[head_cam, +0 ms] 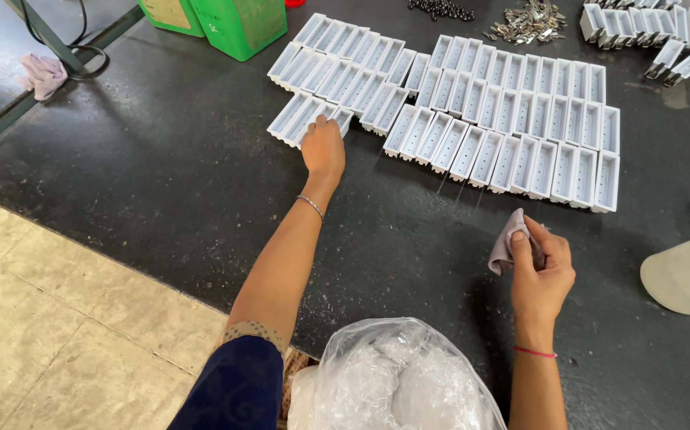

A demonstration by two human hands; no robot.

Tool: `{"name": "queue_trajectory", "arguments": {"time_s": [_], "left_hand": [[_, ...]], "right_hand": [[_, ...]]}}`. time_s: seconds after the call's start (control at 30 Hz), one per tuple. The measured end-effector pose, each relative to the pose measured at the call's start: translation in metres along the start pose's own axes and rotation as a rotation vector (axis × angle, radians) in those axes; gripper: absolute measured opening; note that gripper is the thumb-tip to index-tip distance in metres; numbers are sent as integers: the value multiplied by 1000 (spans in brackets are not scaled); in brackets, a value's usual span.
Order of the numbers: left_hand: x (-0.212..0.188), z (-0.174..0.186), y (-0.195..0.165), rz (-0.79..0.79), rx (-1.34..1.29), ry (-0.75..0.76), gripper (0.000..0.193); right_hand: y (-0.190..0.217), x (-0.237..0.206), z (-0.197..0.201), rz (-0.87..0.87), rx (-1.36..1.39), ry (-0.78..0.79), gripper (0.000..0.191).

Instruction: The person wipes small white plastic parts with a cloth, then places them on a table. They unwrap a new batch of parts from plastic wrap, wipe them, and place them on the table. The person repeats this process multiple times.

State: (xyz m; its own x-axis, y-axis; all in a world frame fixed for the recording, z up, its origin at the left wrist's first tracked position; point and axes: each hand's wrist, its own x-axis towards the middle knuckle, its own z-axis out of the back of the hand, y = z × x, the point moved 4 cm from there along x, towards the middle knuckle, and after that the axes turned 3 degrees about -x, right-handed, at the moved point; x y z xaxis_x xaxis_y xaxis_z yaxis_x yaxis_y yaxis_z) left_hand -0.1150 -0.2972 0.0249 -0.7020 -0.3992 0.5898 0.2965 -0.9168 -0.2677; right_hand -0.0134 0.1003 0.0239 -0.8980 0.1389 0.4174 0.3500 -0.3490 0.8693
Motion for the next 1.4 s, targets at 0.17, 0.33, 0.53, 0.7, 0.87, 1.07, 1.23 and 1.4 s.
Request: {"name": "queue_trajectory", "arguments": {"time_s": [0.17, 0.33, 0.53, 0.7, 0.87, 1.07, 1.23, 1.4], "left_hand": [[-20, 24, 1, 24, -163, -120, 52], [-49, 38, 23, 220, -427, -135, 57], [-42, 22, 42, 237, -644, -110, 55], [-48, 18, 52, 162, -716, -116, 51], [-56, 39, 50, -122, -554, -216, 37], [-75, 33, -3, -113, -1031, 136, 31], [-112, -8, -82, -20, -1332, 432, 33], [-146, -35, -118, 33, -1382, 560, 33]], "right_hand": [[-2, 1, 2, 25, 29, -5, 27], [-1, 0, 0, 12, 81, 4, 28], [0, -1, -1, -19, -18, 17, 28], [7, 0, 6, 162, -105, -4, 25], [10, -6, 7, 183, -134, -87, 20], [13, -5, 8, 165, -75, -113, 26], [2, -5, 11, 8, -44, -109, 28], [-15, 4, 22, -59, -98, -178, 29]]}}
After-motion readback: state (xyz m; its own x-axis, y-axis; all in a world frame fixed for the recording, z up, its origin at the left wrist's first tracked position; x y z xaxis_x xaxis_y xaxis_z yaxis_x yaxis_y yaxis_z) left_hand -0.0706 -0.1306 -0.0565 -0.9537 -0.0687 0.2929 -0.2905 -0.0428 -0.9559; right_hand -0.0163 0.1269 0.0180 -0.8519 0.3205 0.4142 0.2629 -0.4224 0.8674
